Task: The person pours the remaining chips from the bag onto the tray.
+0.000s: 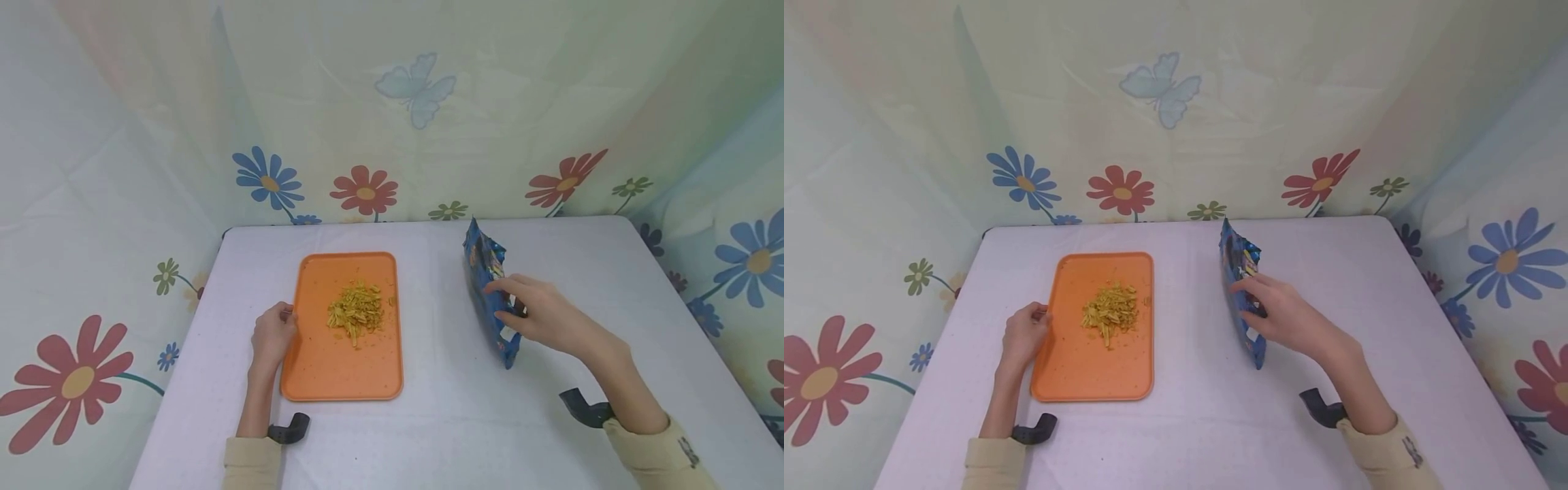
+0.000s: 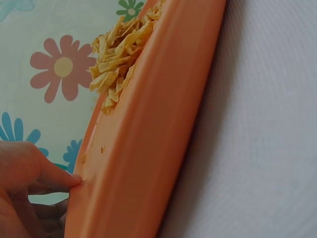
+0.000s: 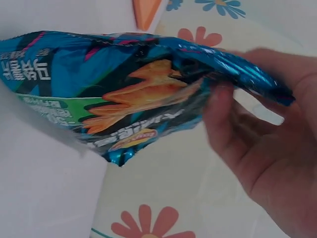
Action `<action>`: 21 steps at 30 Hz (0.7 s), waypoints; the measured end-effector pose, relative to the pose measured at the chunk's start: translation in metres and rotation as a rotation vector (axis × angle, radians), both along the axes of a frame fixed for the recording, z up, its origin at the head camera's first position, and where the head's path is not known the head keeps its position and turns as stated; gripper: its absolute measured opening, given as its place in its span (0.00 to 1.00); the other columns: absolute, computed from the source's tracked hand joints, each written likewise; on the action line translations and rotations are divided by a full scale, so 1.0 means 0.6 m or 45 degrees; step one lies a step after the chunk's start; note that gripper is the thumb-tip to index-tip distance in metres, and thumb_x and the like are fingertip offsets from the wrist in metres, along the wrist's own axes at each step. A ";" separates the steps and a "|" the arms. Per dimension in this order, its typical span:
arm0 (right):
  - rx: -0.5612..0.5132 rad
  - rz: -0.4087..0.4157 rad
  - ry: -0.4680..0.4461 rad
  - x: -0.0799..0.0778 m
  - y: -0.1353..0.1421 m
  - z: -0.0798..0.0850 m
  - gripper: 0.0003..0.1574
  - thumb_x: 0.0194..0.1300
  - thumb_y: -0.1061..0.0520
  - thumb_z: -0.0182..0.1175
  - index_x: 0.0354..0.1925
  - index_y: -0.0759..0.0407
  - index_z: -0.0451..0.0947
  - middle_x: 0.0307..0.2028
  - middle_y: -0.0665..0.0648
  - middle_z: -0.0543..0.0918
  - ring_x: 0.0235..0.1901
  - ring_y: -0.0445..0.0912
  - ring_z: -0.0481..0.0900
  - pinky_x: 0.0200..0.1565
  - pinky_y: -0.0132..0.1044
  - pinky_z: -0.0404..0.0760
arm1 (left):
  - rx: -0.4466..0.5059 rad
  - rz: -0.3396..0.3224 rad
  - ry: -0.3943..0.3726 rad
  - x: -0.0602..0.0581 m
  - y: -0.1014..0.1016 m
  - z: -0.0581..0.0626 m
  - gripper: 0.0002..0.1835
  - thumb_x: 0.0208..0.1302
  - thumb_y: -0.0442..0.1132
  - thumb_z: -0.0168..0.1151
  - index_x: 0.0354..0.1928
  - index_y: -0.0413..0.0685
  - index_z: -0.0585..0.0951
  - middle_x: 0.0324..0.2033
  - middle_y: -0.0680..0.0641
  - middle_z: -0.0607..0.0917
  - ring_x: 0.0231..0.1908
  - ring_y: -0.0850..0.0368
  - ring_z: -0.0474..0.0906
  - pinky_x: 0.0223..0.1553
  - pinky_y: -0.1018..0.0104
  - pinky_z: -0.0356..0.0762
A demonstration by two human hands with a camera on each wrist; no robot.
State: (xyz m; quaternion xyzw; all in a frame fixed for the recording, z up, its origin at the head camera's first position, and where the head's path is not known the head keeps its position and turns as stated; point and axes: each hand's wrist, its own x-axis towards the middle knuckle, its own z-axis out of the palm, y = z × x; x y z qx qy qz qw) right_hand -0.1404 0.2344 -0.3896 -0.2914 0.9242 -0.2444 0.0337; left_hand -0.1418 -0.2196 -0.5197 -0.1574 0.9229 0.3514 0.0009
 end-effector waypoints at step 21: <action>-0.026 0.103 -0.102 -0.011 -0.088 -0.073 0.18 0.60 0.70 0.65 0.47 0.56 0.82 0.41 0.53 0.83 0.36 0.42 0.76 0.38 0.36 0.81 | 0.015 0.007 -0.009 -0.002 0.000 -0.001 0.15 0.74 0.36 0.58 0.57 0.35 0.81 0.44 0.36 0.88 0.32 0.51 0.84 0.28 0.66 0.77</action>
